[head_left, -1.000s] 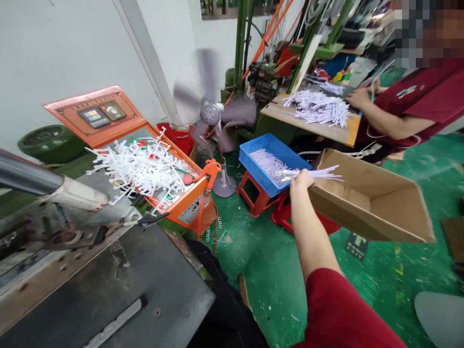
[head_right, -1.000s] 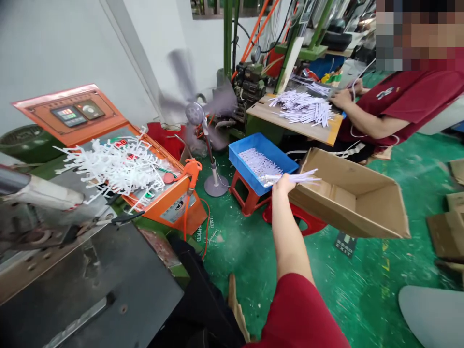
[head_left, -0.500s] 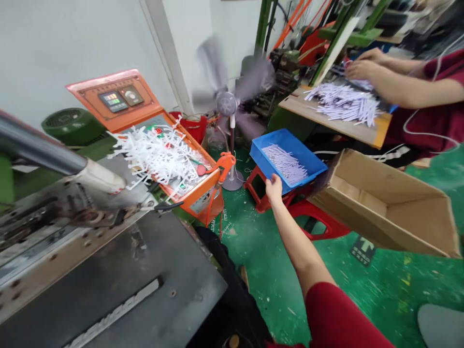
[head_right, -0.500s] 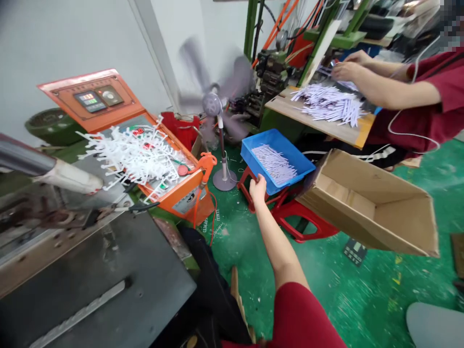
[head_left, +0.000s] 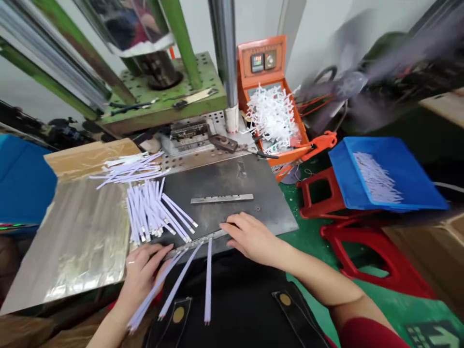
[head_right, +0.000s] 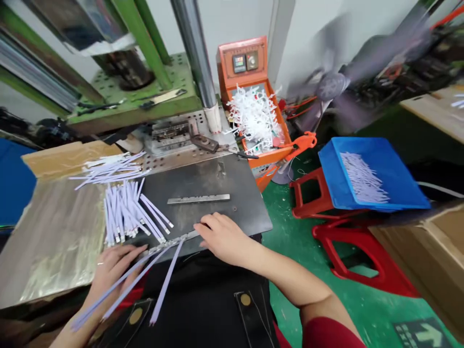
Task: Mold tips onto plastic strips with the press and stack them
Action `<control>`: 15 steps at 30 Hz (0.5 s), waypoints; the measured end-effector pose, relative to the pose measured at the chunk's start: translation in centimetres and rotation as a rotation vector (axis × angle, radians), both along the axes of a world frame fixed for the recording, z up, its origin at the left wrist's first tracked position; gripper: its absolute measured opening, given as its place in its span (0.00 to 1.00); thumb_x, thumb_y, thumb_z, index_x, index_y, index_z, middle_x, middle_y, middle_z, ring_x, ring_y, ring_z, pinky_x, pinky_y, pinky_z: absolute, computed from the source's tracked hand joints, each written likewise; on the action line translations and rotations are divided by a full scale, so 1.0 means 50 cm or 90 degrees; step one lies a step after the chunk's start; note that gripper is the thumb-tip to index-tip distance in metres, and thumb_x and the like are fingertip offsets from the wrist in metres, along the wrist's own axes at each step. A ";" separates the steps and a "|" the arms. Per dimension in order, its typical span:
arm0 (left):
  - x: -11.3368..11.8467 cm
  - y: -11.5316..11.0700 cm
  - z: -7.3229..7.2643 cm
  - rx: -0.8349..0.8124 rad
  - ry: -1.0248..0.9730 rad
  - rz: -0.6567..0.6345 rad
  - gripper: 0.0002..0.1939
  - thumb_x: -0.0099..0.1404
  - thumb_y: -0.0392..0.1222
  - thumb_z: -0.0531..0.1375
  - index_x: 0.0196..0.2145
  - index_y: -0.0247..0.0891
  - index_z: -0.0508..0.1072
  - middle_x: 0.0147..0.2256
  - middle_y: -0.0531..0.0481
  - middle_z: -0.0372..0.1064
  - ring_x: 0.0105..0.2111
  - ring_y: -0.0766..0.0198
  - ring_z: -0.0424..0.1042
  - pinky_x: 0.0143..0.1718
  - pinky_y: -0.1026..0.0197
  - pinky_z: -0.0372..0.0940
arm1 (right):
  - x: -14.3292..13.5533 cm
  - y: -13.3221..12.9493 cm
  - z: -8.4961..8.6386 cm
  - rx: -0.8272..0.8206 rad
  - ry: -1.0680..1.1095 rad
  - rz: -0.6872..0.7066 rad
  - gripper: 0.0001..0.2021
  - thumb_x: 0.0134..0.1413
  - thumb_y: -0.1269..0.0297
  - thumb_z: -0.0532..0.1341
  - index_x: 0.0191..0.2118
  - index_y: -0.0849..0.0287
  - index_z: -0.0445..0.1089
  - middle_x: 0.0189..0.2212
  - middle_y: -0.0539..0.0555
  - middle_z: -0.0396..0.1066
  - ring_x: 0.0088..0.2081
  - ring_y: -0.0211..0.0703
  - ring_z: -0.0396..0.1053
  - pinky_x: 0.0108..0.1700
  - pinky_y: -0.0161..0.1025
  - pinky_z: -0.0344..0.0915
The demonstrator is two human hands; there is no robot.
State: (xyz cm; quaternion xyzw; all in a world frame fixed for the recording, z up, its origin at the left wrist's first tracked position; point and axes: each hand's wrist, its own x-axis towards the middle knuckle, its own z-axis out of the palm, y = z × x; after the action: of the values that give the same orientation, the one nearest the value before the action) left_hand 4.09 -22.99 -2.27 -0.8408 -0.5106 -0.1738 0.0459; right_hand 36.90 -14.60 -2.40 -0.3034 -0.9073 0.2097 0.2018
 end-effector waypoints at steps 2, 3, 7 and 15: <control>-0.003 0.006 0.011 0.006 -0.009 -0.016 0.12 0.68 0.37 0.56 0.48 0.40 0.72 0.37 0.46 0.71 0.38 0.56 0.72 0.43 0.52 0.65 | -0.030 0.002 -0.005 0.035 -0.068 -0.007 0.08 0.64 0.71 0.59 0.47 0.65 0.70 0.43 0.63 0.68 0.43 0.52 0.67 0.46 0.50 0.70; -0.007 0.008 0.018 0.008 -0.012 -0.023 0.12 0.69 0.37 0.56 0.49 0.40 0.72 0.38 0.46 0.72 0.38 0.56 0.72 0.43 0.53 0.65 | -0.037 0.007 -0.005 0.049 -0.084 -0.004 0.07 0.65 0.73 0.57 0.45 0.65 0.70 0.42 0.63 0.69 0.42 0.51 0.67 0.46 0.49 0.70; -0.028 0.067 0.044 0.040 0.018 -0.050 0.15 0.71 0.41 0.53 0.53 0.42 0.70 0.41 0.47 0.76 0.36 0.59 0.74 0.40 0.57 0.66 | -0.034 0.082 0.009 0.090 -0.024 0.018 0.10 0.65 0.75 0.55 0.48 0.67 0.69 0.42 0.62 0.71 0.43 0.50 0.68 0.47 0.45 0.71; -0.027 0.500 0.078 -0.066 0.046 0.106 0.23 0.70 0.29 0.44 0.59 0.22 0.63 0.51 0.33 0.68 0.52 0.51 0.68 0.54 0.50 0.64 | -0.136 0.483 0.065 0.122 0.005 -0.204 0.19 0.58 0.81 0.51 0.50 0.66 0.73 0.49 0.64 0.73 0.52 0.50 0.69 0.59 0.44 0.64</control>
State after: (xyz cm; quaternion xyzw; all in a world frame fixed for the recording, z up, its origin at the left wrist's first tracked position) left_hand 2.74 2.01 1.63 -0.8027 -0.5848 -0.1119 0.0347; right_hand 30.09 9.53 0.86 -0.4223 -0.8626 0.0886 0.2641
